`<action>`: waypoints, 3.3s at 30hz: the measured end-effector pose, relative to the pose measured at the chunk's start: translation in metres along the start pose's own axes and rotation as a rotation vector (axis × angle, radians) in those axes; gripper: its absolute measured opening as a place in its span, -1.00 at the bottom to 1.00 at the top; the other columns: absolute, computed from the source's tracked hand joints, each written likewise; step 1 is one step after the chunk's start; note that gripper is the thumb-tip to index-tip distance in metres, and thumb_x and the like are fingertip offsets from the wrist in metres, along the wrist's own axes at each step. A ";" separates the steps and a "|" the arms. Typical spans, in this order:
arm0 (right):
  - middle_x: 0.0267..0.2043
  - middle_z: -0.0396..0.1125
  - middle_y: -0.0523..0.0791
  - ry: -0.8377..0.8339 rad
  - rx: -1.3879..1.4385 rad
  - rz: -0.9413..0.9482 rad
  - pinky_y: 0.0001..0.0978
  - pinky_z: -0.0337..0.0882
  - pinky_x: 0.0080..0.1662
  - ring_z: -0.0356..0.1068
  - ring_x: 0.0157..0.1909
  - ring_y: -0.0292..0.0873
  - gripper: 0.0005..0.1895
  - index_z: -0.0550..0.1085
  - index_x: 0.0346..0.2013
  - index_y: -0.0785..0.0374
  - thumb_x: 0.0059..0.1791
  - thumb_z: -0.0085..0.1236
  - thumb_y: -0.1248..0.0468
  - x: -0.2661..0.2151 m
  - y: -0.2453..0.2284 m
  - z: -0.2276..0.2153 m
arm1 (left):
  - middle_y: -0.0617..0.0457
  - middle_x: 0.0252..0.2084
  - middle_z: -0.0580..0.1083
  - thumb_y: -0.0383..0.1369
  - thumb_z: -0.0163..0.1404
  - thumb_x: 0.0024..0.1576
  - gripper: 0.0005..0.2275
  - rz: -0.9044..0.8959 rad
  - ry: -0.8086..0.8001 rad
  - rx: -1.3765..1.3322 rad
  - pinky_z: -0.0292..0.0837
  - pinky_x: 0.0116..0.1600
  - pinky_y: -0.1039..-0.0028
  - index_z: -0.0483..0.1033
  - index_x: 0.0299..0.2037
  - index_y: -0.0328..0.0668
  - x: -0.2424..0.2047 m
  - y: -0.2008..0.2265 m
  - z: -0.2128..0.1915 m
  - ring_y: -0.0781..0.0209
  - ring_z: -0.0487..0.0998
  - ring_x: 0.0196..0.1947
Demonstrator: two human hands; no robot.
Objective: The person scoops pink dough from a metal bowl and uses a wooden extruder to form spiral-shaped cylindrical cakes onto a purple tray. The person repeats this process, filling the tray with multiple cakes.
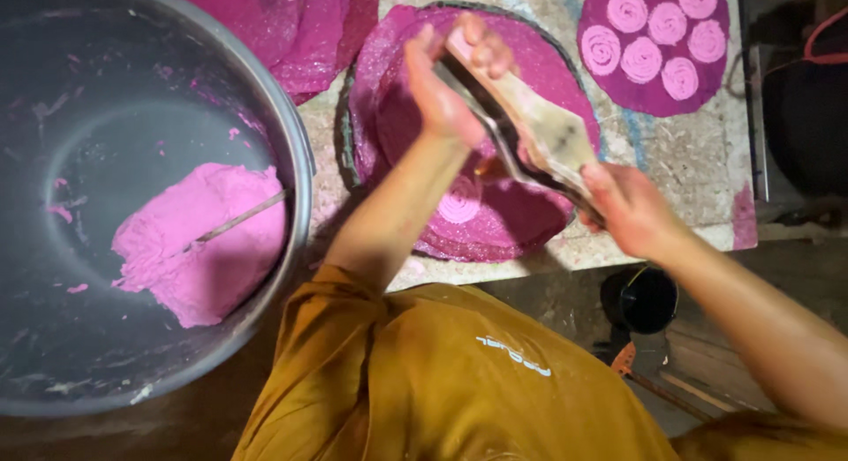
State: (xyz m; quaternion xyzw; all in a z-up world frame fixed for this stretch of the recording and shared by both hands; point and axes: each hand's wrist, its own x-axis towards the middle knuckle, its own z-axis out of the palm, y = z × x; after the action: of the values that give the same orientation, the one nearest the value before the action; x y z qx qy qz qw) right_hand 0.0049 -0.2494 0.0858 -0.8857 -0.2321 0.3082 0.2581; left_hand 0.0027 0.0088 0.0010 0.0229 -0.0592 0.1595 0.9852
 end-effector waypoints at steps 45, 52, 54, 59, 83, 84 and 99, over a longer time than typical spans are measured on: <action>-0.33 0.28 -0.02 0.203 1.161 -0.093 -0.22 0.32 -0.20 0.27 -0.30 -0.09 -0.06 0.35 0.06 0.44 0.10 -0.33 -0.48 -0.109 0.160 0.121 | 0.05 -0.13 0.59 -0.43 0.10 0.16 -0.91 -0.497 -0.172 1.748 0.60 0.02 0.48 0.62 -0.16 -0.14 -0.103 -0.021 -0.097 0.26 0.65 -0.13; -0.16 0.24 -0.03 0.415 1.264 -0.122 -0.17 0.28 -0.25 0.25 -0.27 -0.08 -0.09 0.29 0.20 0.30 0.05 -0.29 -0.48 -0.121 0.152 0.147 | 0.11 -0.21 0.61 -0.36 0.18 0.11 -0.92 -0.354 -0.385 2.152 0.54 -0.03 0.31 0.64 -0.21 -0.01 -0.081 -0.004 -0.079 0.19 0.62 -0.19; -0.14 0.22 -0.04 0.442 1.284 -0.131 -0.17 0.27 -0.24 0.24 -0.27 -0.09 -0.10 0.26 0.23 0.27 0.05 -0.29 -0.48 -0.123 0.148 0.148 | 0.15 -0.22 0.62 -0.35 0.18 0.09 -0.91 -0.318 -0.401 2.143 0.54 -0.03 0.29 0.64 -0.21 0.01 -0.079 0.000 -0.076 0.21 0.63 -0.18; -0.17 0.19 -0.05 0.481 1.286 -0.127 -0.18 0.26 -0.24 0.22 -0.29 -0.09 -0.08 0.23 0.26 0.24 0.04 -0.32 -0.50 -0.127 0.143 0.145 | 0.10 -0.23 0.59 -0.29 0.21 0.07 -0.90 -0.235 -0.481 2.270 0.48 -0.03 0.22 0.67 -0.25 0.00 -0.076 0.012 -0.074 0.08 0.54 -0.12; -0.08 0.23 -0.05 0.430 1.336 -0.188 -0.11 0.25 -0.19 0.23 -0.22 -0.05 -0.14 0.26 0.21 0.28 0.10 -0.28 -0.46 -0.110 0.158 0.140 | 0.02 -0.07 0.51 -0.56 0.02 0.00 -0.81 0.125 -0.547 2.390 0.35 0.14 0.18 0.67 -0.25 -0.16 -0.093 0.026 -0.079 0.01 0.47 0.06; -0.09 0.23 -0.04 0.418 1.328 -0.195 -0.11 0.26 -0.18 0.23 -0.22 -0.05 -0.13 0.28 0.19 0.30 0.11 -0.29 -0.46 -0.110 0.159 0.140 | 0.02 -0.08 0.51 -0.57 0.02 0.00 -0.80 0.147 -0.539 2.385 0.35 0.16 0.17 0.67 -0.26 -0.15 -0.095 0.029 -0.079 0.02 0.48 0.06; -0.37 0.20 -0.02 0.284 1.257 -0.156 -0.14 0.28 -0.13 0.21 -0.32 -0.05 -0.11 0.30 0.06 0.38 0.13 -0.46 -0.44 -0.083 0.136 0.119 | -0.34 0.45 0.13 -0.30 0.28 0.02 -0.13 -0.106 0.591 1.993 0.08 0.47 0.15 -0.04 0.47 -0.32 -0.129 0.087 -0.138 -0.19 0.16 0.45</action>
State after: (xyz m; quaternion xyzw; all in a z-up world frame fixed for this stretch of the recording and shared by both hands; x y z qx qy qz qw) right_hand -0.0980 -0.3627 -0.0406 -0.5784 -0.0347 0.2454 0.7772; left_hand -0.1313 0.0604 -0.1494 0.7889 0.3442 0.0918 0.5008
